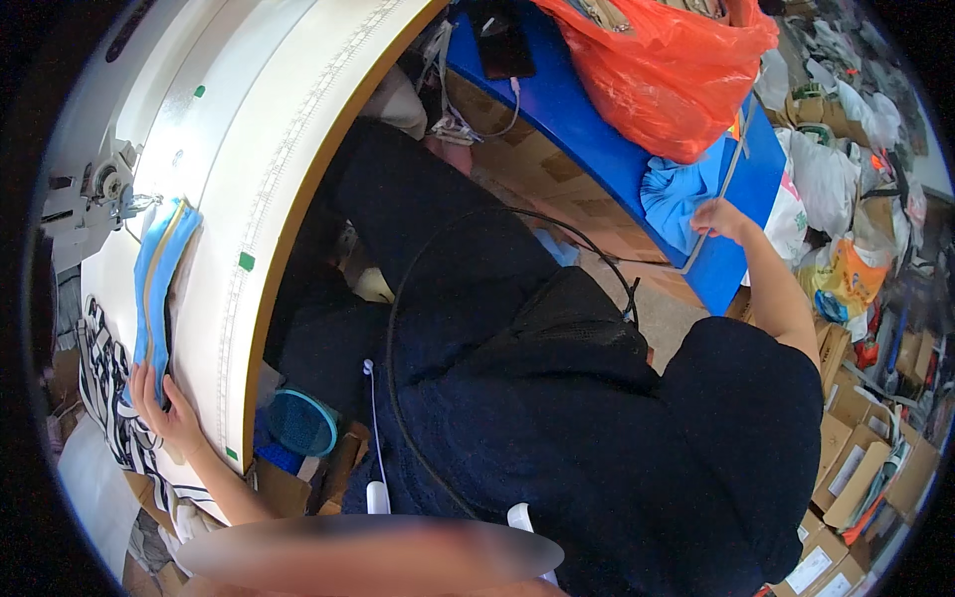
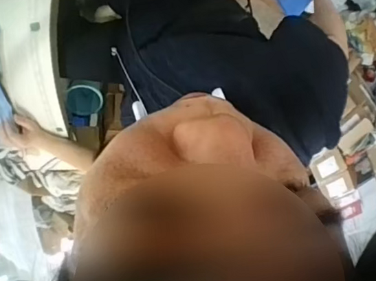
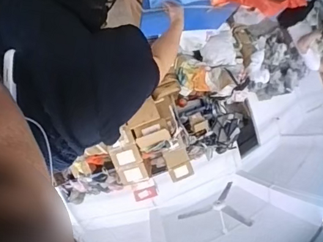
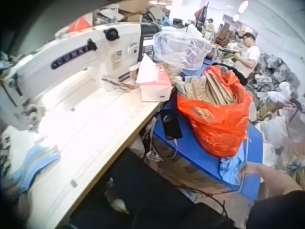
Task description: Using an industrial sewing machine to assemble fabric and padded components for bags or straps.
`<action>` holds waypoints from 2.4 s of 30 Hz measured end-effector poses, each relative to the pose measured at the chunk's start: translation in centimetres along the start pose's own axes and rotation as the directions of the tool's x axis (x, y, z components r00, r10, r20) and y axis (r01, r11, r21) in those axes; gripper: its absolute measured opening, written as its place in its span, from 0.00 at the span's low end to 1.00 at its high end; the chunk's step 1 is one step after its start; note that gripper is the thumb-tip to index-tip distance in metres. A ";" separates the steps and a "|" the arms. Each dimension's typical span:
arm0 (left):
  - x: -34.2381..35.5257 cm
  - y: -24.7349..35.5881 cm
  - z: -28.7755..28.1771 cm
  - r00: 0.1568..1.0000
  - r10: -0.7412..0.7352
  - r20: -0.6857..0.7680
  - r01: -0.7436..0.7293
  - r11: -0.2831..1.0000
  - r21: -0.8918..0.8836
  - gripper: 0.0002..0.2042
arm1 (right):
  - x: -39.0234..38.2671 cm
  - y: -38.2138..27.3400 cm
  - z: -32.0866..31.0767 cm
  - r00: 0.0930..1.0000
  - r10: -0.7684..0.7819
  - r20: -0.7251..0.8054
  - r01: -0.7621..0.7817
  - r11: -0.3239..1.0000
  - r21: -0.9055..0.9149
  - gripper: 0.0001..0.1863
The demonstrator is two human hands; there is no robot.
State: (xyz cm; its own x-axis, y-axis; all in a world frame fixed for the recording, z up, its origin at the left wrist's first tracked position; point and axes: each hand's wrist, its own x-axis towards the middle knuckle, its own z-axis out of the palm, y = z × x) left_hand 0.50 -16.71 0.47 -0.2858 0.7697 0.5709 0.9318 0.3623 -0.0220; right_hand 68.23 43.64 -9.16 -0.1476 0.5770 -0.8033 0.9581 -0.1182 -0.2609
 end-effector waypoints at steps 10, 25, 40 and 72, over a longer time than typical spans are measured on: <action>0.0 0.1 2.0 0.996 -0.041 -0.073 0.041 0.999 -0.012 0.09 | 1.6 0.0 -18.8 0.586 0.108 -0.803 0.684 0.465 0.561 0.14; 7.4 11.2 -0.1 0.958 -0.286 -0.008 0.237 0.807 -0.542 0.14 | -12.9 -38.5 4.8 0.534 -0.844 0.059 0.725 0.493 0.481 0.22; 11.5 16.0 1.3 0.654 -0.530 0.540 0.757 0.467 -0.457 0.08 | -16.0 -49.1 23.5 -0.107 -0.898 0.427 0.810 0.171 0.561 0.28; 7.4 -4.7 -10.8 0.496 -0.742 0.452 0.694 0.651 0.307 0.15 | -11.2 -61.2 28.1 0.087 -0.966 0.244 0.992 0.062 -0.109 0.22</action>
State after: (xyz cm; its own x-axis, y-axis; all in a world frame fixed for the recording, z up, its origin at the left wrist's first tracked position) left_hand -3.60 -18.39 13.69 -0.9338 0.3504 -0.0719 0.3396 0.9315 0.1303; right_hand 4.33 21.66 0.75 -0.9981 -0.0332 0.0513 -0.0605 0.6534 -0.7546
